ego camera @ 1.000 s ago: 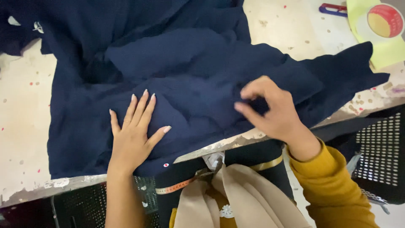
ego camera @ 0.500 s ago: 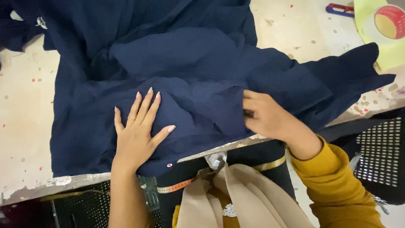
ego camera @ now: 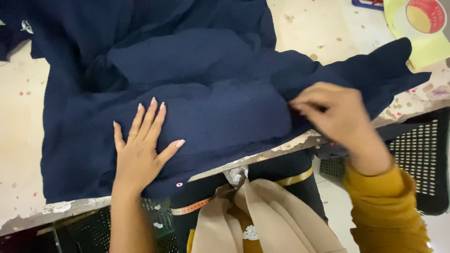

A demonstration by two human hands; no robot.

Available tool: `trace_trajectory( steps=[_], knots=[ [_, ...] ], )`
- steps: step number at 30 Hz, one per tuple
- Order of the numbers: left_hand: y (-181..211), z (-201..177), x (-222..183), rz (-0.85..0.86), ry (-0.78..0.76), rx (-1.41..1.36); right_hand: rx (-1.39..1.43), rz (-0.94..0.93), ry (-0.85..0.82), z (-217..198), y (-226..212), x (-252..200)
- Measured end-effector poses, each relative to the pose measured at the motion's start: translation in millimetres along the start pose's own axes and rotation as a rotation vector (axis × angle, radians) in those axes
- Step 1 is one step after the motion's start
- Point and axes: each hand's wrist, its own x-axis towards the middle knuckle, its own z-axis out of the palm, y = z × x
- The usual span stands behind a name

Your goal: Inspecting the seams and quality of an embroidered blue garment.

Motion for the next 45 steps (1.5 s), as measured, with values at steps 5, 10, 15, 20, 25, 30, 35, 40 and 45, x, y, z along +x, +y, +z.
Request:
trace_trajectory(
  steps=[5,10,15,20,25,30,35,40,45],
  knots=[
    [-1.6,1.3,-0.5,0.028,0.005,0.013,0.081,0.149,-0.032,-22.4,-9.0,-12.4],
    [1.1,1.3,0.2,0.003,-0.036,-0.029,0.094,-0.093,-0.198,10.8,-8.3,0.4],
    [-0.4,1.4,-0.1,-0.007,-0.056,-0.042,0.329,-0.035,-0.555,49.9,-17.7,4.1],
    [0.2,1.4,0.1,-0.012,-0.043,-0.034,0.037,0.192,-0.522,52.0,-17.9,5.8],
    [3.9,-3.9,3.0,-0.027,-0.073,-0.073,0.080,0.207,-0.141,-25.2,15.3,-25.1],
    [6.8,-8.4,4.8,-0.013,-0.090,-0.084,0.112,0.208,0.021,-32.4,13.4,-40.3],
    [22.2,-38.7,14.7,-0.101,-0.207,-0.311,0.241,-0.025,-0.262,-44.0,-1.9,-35.2],
    [34.6,-16.6,25.9,-0.041,-0.024,-0.252,0.221,0.139,-0.337,-12.5,-11.4,-24.2],
    [33.7,-6.3,26.8,-0.059,-0.071,-0.152,-0.064,0.019,-0.495,26.0,-0.1,-30.6]
  ],
)
